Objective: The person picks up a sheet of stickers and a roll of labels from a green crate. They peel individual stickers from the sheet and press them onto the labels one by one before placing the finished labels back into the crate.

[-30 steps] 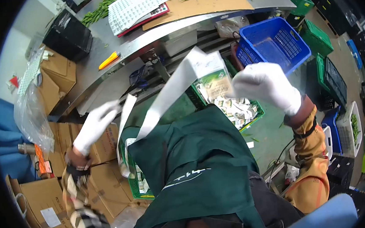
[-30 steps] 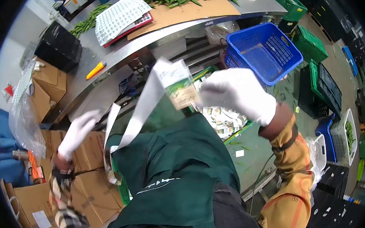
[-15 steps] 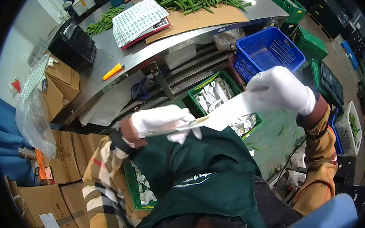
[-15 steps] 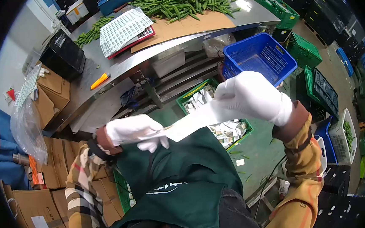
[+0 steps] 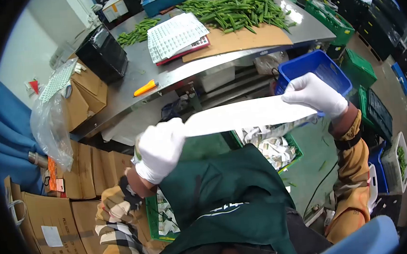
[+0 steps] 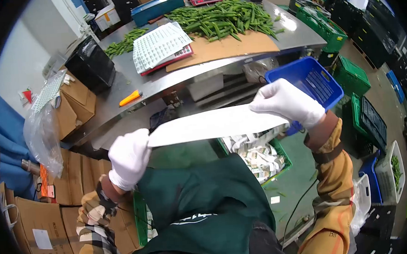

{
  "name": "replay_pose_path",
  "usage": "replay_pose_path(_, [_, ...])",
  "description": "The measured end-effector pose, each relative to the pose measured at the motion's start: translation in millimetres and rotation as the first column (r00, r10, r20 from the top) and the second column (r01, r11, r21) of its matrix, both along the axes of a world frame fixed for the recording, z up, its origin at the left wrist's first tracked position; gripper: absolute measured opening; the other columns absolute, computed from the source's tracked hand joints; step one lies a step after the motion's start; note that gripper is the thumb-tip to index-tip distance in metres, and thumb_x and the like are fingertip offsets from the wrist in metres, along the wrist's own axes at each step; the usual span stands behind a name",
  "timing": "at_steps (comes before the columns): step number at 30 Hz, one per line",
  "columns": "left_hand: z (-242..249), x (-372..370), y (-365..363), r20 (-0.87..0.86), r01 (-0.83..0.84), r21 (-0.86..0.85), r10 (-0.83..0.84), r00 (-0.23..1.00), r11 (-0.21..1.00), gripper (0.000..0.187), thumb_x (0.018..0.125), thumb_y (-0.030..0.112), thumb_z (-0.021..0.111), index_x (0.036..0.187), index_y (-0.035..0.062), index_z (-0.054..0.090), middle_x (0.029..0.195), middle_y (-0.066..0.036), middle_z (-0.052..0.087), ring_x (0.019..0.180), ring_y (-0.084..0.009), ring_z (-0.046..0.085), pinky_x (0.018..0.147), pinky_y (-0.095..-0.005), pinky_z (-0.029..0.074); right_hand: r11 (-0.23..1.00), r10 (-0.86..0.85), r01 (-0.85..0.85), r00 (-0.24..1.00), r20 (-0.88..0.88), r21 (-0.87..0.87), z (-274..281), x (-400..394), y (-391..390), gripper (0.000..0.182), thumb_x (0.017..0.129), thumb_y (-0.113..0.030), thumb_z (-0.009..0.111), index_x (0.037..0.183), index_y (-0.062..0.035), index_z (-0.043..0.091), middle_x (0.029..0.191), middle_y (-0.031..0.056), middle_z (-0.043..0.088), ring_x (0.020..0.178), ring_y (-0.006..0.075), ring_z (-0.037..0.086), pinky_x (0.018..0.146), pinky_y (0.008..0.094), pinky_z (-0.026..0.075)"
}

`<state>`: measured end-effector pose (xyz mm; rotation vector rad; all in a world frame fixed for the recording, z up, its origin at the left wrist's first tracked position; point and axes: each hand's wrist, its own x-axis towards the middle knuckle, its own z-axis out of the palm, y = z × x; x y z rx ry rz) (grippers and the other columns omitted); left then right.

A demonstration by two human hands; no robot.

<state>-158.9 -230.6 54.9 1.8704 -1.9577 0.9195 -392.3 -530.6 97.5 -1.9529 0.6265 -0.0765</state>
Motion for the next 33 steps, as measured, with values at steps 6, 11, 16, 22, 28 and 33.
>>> replay_pose_path(6, [-63, -27, 17, -0.329, 0.117, 0.151, -0.062, 0.942, 0.982, 0.019, 0.078, 0.007, 0.069, 0.095, 0.0066, 0.061, 0.091, -0.007, 0.066, 0.063, -0.0237, 0.061, 0.057, -0.0353, 0.049, 0.958, 0.000, -0.035, 0.993, 0.121, 0.283, 27, 6, 7, 0.019, 0.088, -0.015, 0.070, 0.100, 0.0005, 0.070, 0.085, 0.0009, 0.068, 0.074, 0.0054, 0.063, 0.069, 0.0196, 0.051])
replay_pose_path(11, [-32, 0, 9, -0.633, -0.053, 0.131, 0.125, 0.764, 0.990, 0.012, 0.083, 0.006, 0.067, 0.094, 0.0058, 0.062, 0.078, -0.011, 0.065, 0.070, -0.0249, 0.065, 0.061, -0.0319, 0.051, 0.989, 0.119, -0.137, 0.964, 0.236, 0.060, 33, 8, -4, 0.045, 0.086, -0.019, 0.071, 0.123, 0.0037, 0.060, 0.089, 0.0020, 0.067, 0.077, 0.0078, 0.061, 0.068, 0.0218, 0.049])
replay_pose_path(16, [16, 11, -6, -0.872, -0.036, 0.107, 0.112, 0.476, 0.994, 0.009, 0.088, 0.009, 0.065, 0.092, 0.0002, 0.065, 0.068, -0.005, 0.061, 0.063, -0.0046, 0.053, 0.061, -0.0234, 0.046, 0.174, 0.157, 0.155, 0.971, 0.183, -0.973, -10, 23, -31, 0.059, 0.071, -0.035, 0.079, 0.114, 0.0025, 0.061, 0.089, 0.0189, 0.065, 0.083, 0.0354, 0.063, 0.076, 0.0387, 0.051])
replay_pose_path(22, [56, -4, -45, -0.881, 0.439, 0.472, 0.391, 0.267, 0.764, 0.016, 0.092, 0.015, 0.065, 0.089, -0.0001, 0.068, 0.078, 0.002, 0.066, 0.071, -0.0012, 0.058, 0.065, -0.0193, 0.047, 0.678, 0.579, -0.087, 0.674, 0.459, -0.729, -28, 57, 73, 0.063, 0.076, -0.034, 0.078, 0.124, 0.0011, 0.056, 0.098, 0.0184, 0.068, 0.090, 0.0340, 0.065, 0.081, 0.0379, 0.051])
replay_pose_path(28, [46, 19, -50, -0.917, 0.656, 0.359, 0.382, 0.115, 0.664, 0.026, 0.092, 0.018, 0.063, 0.106, -0.0033, 0.065, 0.096, -0.002, 0.067, 0.086, -0.0050, 0.056, 0.079, -0.0228, 0.047, 0.925, 0.379, -0.377, 0.924, 0.047, -0.045, -19, 46, 52, 0.020, 0.087, -0.017, 0.070, 0.094, 0.0008, 0.068, 0.061, -0.0004, 0.059, 0.049, 0.0044, 0.052, 0.045, 0.0238, 0.042])
replay_pose_path(33, [-3, 65, -8, -0.818, 0.735, 0.368, 0.574, -0.034, 0.569, 0.026, 0.085, 0.009, 0.071, 0.108, 0.0008, 0.064, 0.093, 0.003, 0.066, 0.086, -0.0038, 0.057, 0.079, -0.0214, 0.046, 0.812, 0.350, -0.361, 0.930, -0.113, -0.459, -69, 11, -66, 0.020, 0.073, -0.014, 0.072, 0.079, 0.0044, 0.067, 0.062, 0.0180, 0.059, 0.051, 0.0220, 0.056, 0.055, 0.0350, 0.047])
